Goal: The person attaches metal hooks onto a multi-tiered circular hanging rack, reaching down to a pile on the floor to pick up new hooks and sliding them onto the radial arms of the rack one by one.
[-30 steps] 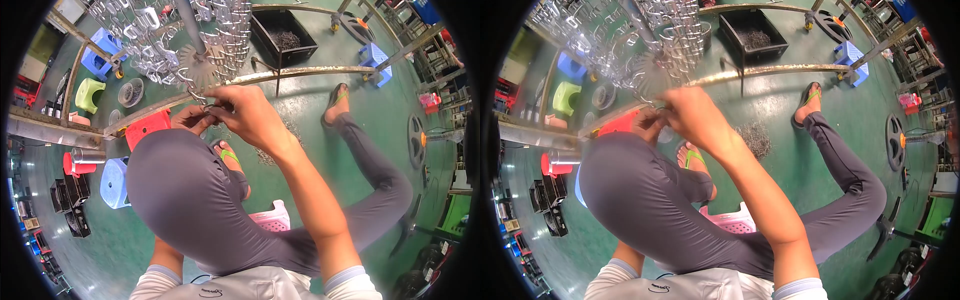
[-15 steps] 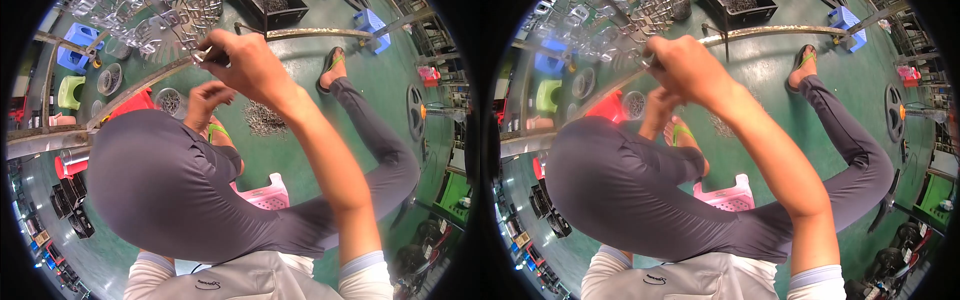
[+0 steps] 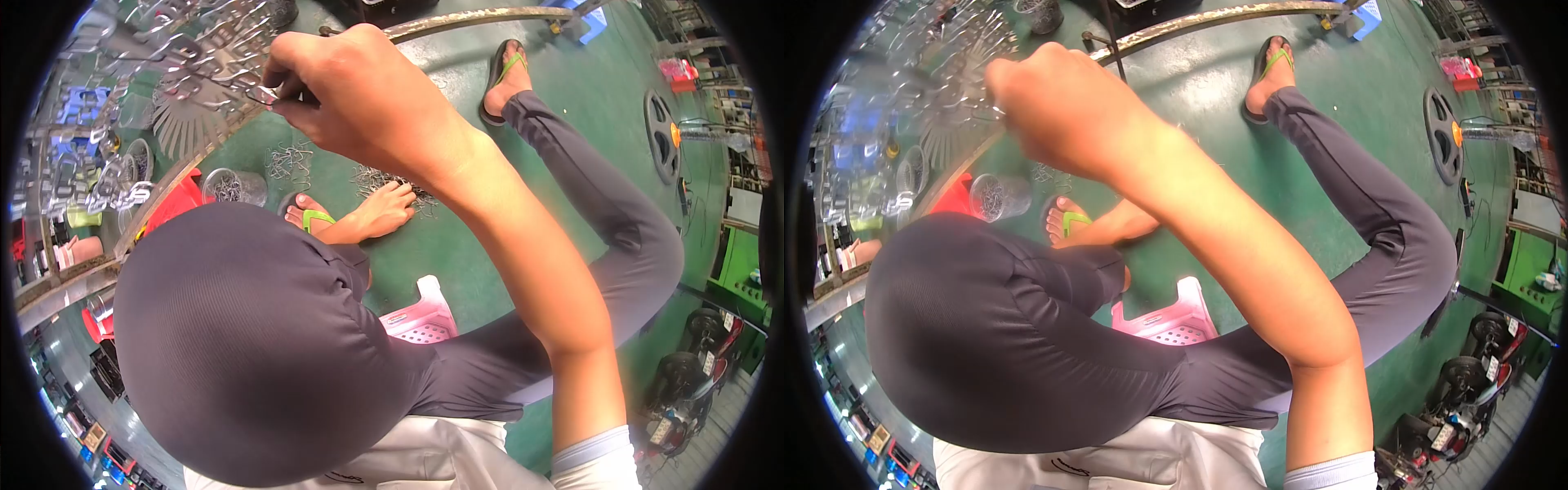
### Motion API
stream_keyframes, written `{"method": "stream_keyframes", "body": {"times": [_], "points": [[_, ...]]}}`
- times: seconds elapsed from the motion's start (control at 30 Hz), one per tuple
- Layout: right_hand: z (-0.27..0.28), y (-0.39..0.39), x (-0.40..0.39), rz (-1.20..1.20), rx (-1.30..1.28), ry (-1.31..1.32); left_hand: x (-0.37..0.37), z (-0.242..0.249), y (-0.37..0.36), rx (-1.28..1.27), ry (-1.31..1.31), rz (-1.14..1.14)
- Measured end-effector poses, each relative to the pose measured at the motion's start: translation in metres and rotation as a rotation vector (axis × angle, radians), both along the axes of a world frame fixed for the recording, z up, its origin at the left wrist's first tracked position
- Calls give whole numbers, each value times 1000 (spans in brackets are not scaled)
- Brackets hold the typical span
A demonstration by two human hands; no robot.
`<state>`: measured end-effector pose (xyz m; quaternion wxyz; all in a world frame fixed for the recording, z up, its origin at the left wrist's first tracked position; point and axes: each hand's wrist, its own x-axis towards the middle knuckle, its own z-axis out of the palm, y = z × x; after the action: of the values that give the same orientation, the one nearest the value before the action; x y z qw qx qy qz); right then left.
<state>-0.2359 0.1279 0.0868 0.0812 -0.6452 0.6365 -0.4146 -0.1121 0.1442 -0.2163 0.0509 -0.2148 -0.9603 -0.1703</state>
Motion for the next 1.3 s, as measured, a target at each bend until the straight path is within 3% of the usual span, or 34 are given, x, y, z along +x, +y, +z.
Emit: {"method": "stream_keyframes", "body": {"times": [0.1, 0.27, 1.07, 1.2, 1.3], "points": [[-1, 3, -5, 9, 2, -30, 5, -2, 9, -9, -83, 123], [-2, -1, -4, 7, 10, 18, -5, 17, 18, -29, 178, 217], [10, 10, -8, -43, 118, 92, -34, 11, 52, 51, 137, 161], [9, 9, -4, -28, 91, 11, 1, 35, 30, 168, 93, 264], [7, 7, 6, -16, 65, -47, 65, 61, -15, 300, -16, 511]]}}
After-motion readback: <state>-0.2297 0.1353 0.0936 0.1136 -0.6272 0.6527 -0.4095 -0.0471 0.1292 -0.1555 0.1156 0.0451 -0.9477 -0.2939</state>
